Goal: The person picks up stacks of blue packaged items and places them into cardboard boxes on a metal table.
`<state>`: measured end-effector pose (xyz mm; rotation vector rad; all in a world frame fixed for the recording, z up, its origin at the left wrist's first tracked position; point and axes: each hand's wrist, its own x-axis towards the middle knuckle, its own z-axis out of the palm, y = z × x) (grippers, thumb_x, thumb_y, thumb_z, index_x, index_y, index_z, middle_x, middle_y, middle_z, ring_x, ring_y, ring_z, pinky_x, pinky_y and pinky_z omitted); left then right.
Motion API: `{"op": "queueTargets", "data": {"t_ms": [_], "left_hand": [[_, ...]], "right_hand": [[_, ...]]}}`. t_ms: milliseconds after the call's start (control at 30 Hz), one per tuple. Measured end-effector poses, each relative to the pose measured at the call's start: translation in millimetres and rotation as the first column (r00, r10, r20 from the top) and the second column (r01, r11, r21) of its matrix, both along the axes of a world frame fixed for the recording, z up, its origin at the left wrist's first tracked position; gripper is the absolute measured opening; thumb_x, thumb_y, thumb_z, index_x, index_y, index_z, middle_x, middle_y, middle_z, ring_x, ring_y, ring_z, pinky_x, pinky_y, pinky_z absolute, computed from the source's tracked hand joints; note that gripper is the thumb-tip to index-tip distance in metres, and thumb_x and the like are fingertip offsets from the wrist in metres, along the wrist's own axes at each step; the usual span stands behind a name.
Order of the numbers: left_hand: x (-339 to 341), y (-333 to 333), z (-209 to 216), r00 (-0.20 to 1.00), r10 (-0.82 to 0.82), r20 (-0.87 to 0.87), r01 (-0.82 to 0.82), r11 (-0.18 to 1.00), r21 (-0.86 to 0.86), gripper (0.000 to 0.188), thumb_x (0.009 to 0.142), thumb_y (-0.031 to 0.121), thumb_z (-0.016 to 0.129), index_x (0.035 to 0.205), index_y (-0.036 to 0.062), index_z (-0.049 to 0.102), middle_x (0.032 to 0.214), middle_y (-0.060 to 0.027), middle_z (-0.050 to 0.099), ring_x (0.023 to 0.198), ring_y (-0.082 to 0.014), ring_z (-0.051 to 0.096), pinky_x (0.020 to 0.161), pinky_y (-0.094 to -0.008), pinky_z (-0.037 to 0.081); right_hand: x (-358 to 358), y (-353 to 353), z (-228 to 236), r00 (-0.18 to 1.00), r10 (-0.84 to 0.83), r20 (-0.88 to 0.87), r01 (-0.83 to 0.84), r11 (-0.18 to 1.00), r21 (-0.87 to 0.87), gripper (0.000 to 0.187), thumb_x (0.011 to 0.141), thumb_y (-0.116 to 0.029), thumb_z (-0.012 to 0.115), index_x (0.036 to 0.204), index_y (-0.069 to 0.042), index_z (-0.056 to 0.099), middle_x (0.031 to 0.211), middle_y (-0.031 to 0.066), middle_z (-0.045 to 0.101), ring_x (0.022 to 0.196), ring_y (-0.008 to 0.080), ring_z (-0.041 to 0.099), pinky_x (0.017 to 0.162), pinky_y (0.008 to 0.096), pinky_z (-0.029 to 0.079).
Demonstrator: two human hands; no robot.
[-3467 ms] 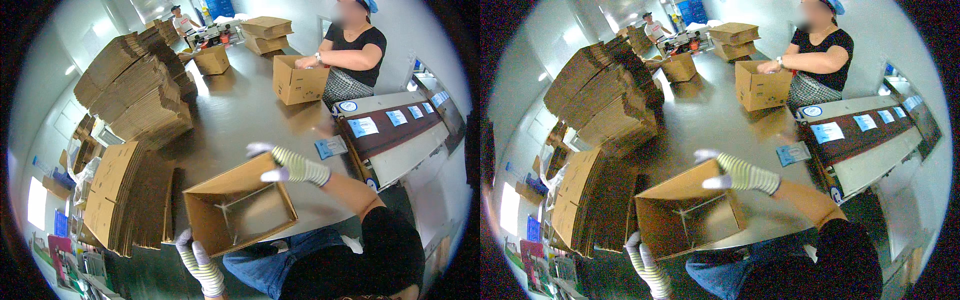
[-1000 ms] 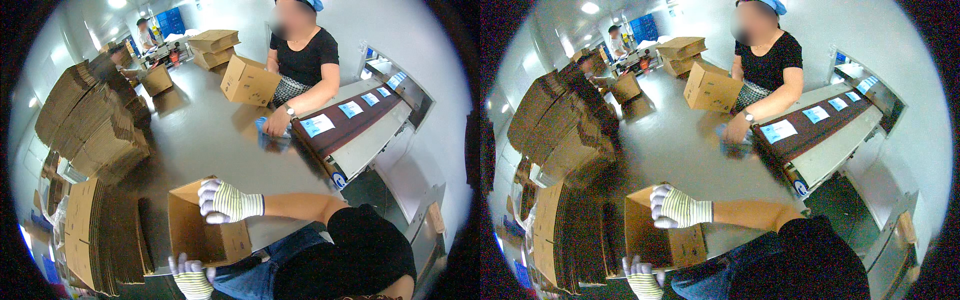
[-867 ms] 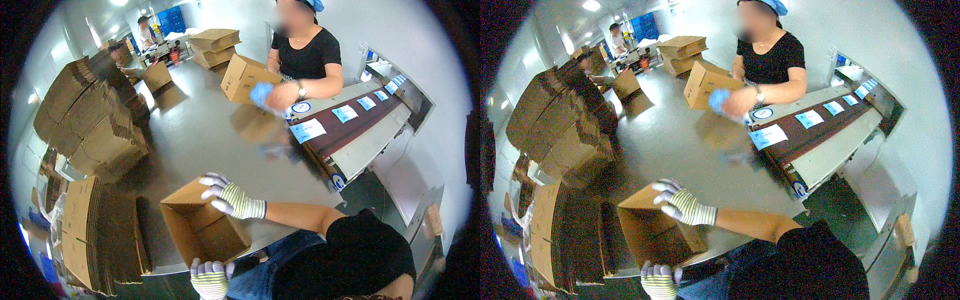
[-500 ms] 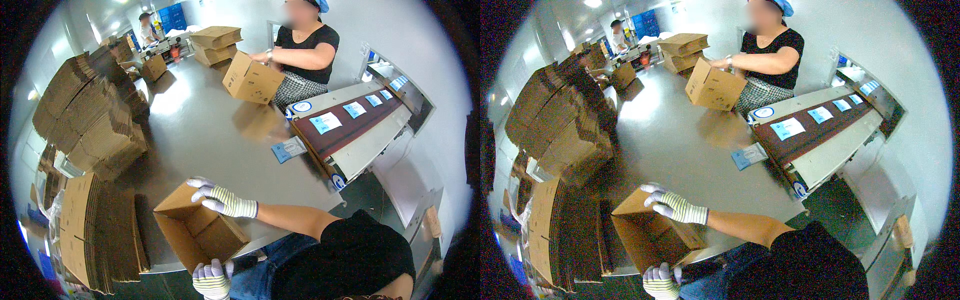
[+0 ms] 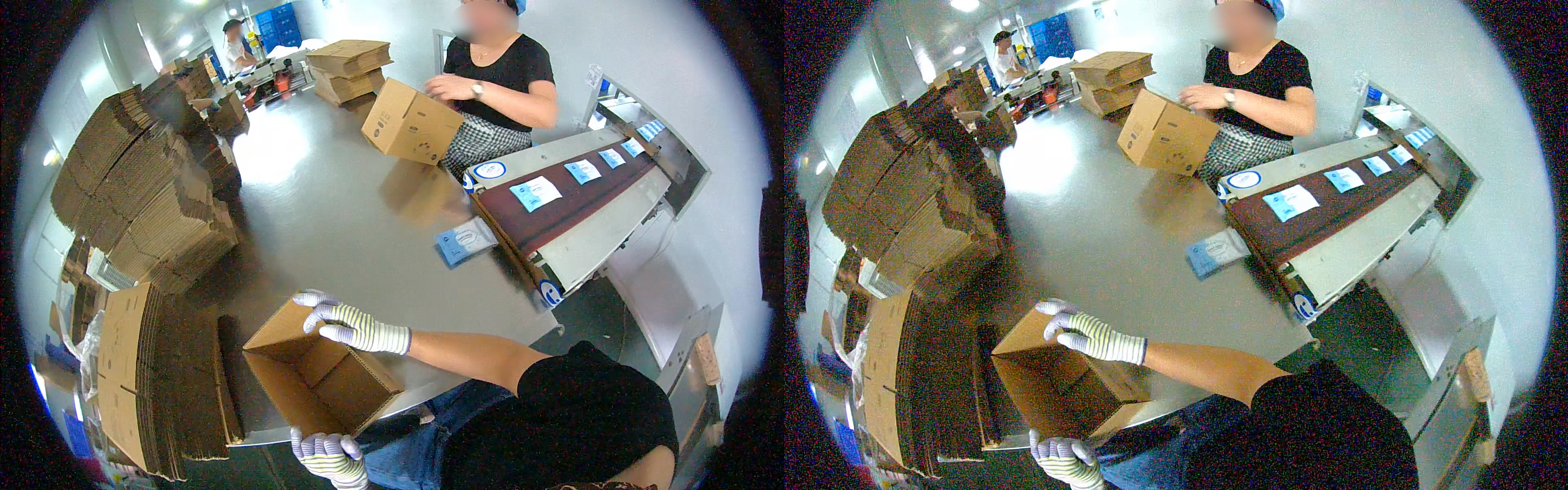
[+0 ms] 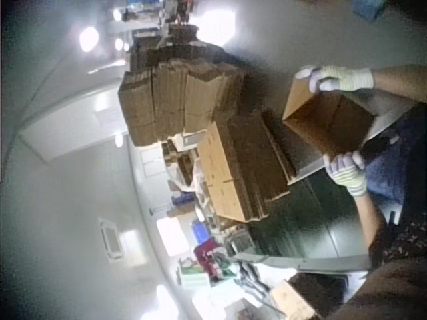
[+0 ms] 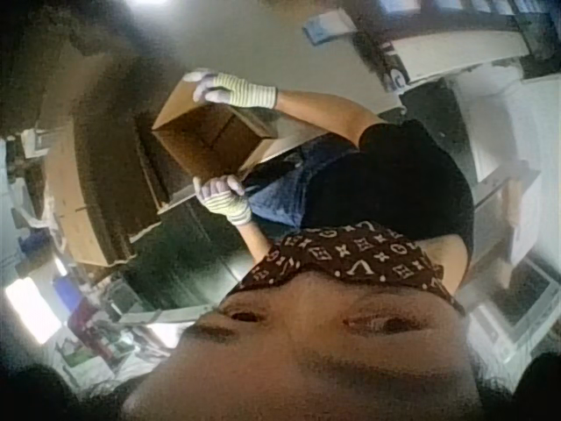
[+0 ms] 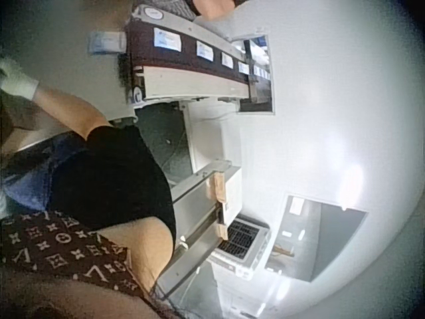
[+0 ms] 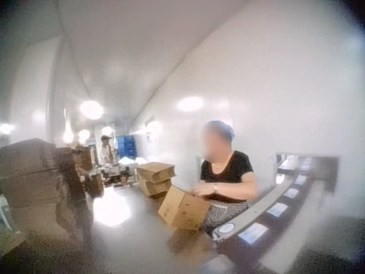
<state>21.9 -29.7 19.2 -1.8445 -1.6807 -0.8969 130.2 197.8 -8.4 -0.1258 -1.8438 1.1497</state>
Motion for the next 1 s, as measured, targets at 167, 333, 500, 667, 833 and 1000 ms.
{"op": "queueTargets", "data": {"t_ms": [167,333,500,667,833,1000], "left_hand": [[2,1,8,1.0,0.018,-0.022,-0.015,0.993,0.116,0.01,0.079,0.013,0.055,0.071,0.0119,0.049,0.063,-0.0033,0.048,0.058,-0.02,0.049,0.081,-0.0427,0.049],[-5,-8,-30,0.995,0.096,0.029,-0.098,0.993,0.069,0.016,0.087,0.02,0.045,0.073,0.0133,0.043,0.077,-0.0058,0.044,0.075,-0.0218,0.048,0.094,-0.0517,0.042],[1,-4,-26,0.991,0.125,0.052,-0.13,0.987,0.093,0.018,0.085,0.02,0.045,0.068,0.0148,0.042,0.073,-0.0055,0.043,0.072,-0.0214,0.047,0.094,-0.0501,0.043],[0,-4,-28,0.989,0.131,0.069,-0.138,0.984,0.113,0.023,0.089,0.023,0.043,0.068,0.014,0.043,0.072,-0.0061,0.043,0.072,-0.0219,0.048,0.093,-0.0497,0.043],[5,-1,-22,0.987,0.136,0.087,-0.148,0.979,0.14,0.025,0.091,0.023,0.041,0.069,0.0129,0.044,0.073,-0.0069,0.044,0.072,-0.0229,0.048,0.093,-0.05,0.043],[-1,-4,-29,0.988,0.129,0.086,-0.138,0.984,0.109,0.025,0.091,0.023,0.041,0.069,0.0121,0.044,0.074,-0.0074,0.044,0.072,-0.0238,0.048,0.093,-0.0504,0.043]], "right_hand": [[-3,-3,2,0.999,0.038,-0.039,-0.04,0.998,-0.042,0.026,0.092,-0.033,0.05,0.102,-0.01,0.059,0.143,0.0178,0.035,0.135,0.0351,0.027,0.112,0.0438,0.018],[-6,-1,-5,1.0,0.003,-0.02,-0.003,1.0,0.006,0.022,0.094,-0.024,0.048,0.104,-0.007,0.058,0.144,0.0149,0.035,0.137,0.0319,0.026,0.111,0.0414,0.021],[-5,0,-11,0.999,0.02,-0.044,-0.021,0.999,-0.035,0.03,0.095,-0.034,0.045,0.106,-0.009,0.057,0.145,0.0159,0.033,0.137,0.0337,0.025,0.112,0.0424,0.019],[-9,-1,-10,0.996,-0.002,-0.085,-0.002,0.999,-0.051,0.015,0.089,-0.018,0.054,0.101,-0.01,0.06,0.143,0.0176,0.036,0.135,0.034,0.029,0.111,0.0428,0.02],[-10,-1,-10,0.996,-0.006,-0.084,0.0,0.998,-0.066,0.017,0.09,-0.021,0.053,0.101,-0.01,0.06,0.143,0.0182,0.035,0.136,0.034,0.028,0.112,0.043,0.019],[-8,-1,-8,0.996,0.001,-0.093,-0.007,0.998,-0.057,0.019,0.09,-0.024,0.053,0.101,-0.01,0.06,0.144,0.0186,0.035,0.136,0.0343,0.027,0.112,0.0429,0.018]]}}
